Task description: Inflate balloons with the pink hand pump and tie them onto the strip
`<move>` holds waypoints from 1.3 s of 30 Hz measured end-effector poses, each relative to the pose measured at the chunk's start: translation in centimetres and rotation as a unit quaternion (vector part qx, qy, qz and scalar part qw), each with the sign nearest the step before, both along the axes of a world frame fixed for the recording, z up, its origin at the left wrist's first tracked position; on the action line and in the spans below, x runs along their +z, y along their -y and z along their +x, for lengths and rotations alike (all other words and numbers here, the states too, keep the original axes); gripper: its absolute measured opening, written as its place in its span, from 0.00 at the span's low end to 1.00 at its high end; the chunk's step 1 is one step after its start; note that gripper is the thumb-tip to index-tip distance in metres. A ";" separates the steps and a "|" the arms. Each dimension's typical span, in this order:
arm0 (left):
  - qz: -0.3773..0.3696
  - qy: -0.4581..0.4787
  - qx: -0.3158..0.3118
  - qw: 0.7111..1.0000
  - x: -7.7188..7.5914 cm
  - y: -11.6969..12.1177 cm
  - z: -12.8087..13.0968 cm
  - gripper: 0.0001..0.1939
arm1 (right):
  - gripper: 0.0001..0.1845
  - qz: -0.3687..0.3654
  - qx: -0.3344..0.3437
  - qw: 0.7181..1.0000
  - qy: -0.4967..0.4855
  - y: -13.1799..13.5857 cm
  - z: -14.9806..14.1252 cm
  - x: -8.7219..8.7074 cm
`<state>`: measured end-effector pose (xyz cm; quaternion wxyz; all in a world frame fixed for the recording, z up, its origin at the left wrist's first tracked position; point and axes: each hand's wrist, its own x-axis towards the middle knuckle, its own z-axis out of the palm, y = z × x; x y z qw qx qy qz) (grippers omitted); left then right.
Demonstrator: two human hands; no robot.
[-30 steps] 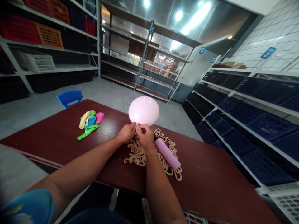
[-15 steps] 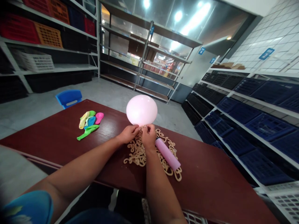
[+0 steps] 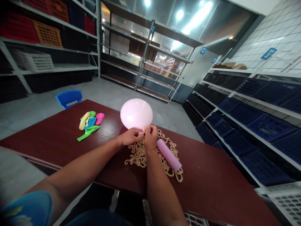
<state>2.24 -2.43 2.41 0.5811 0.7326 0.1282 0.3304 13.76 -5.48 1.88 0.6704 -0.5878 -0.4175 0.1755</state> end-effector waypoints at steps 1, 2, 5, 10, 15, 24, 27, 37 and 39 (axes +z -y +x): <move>0.001 0.003 -0.006 1.000 0.0 0.0 0.0 0.17 | 0.09 0.000 0.007 1.000 -0.015 -0.1 0.0 -0.1; 0.006 0.003 -0.010 1.000 0.0 0.0 -0.1 0.16 | 0.09 0.000 0.011 1.000 -0.025 -0.1 -0.1 -0.2; 0.045 -0.016 0.007 0.999 0.0 -0.2 -0.3 0.15 | 0.08 0.006 0.005 1.000 -0.030 -0.3 -0.3 -0.3; 0.157 -0.094 0.163 0.969 -0.6 -0.6 -0.6 0.15 | 0.09 0.015 0.017 0.999 -0.027 -0.6 -0.4 -0.5; 0.100 -0.132 0.250 0.954 -1.2 -1.0 -0.9 0.22 | 0.13 0.002 0.035 0.999 0.025 -0.8 -0.2 -1.2; 0.100 -0.140 0.365 0.915 -2.3 -2.9 -0.1 0.20 | 0.14 -0.011 0.042 0.992 0.122 -1.6 0.1 -2.5; 0.135 -0.162 0.382 0.900 -2.2 -3.7 -0.1 0.19 | 0.13 -0.022 0.038 0.984 0.172 -1.5 0.2 -2.4; 0.137 -0.314 0.376 0.861 -1.4 -6.2 2.2 0.23 | 0.14 -0.054 0.079 0.968 0.234 -1.4 0.2 -2.7; 0.128 -0.347 0.377 0.849 -1.1 -6.6 2.2 0.26 | 0.14 -0.058 0.079 0.968 0.232 -1.4 0.3 -2.7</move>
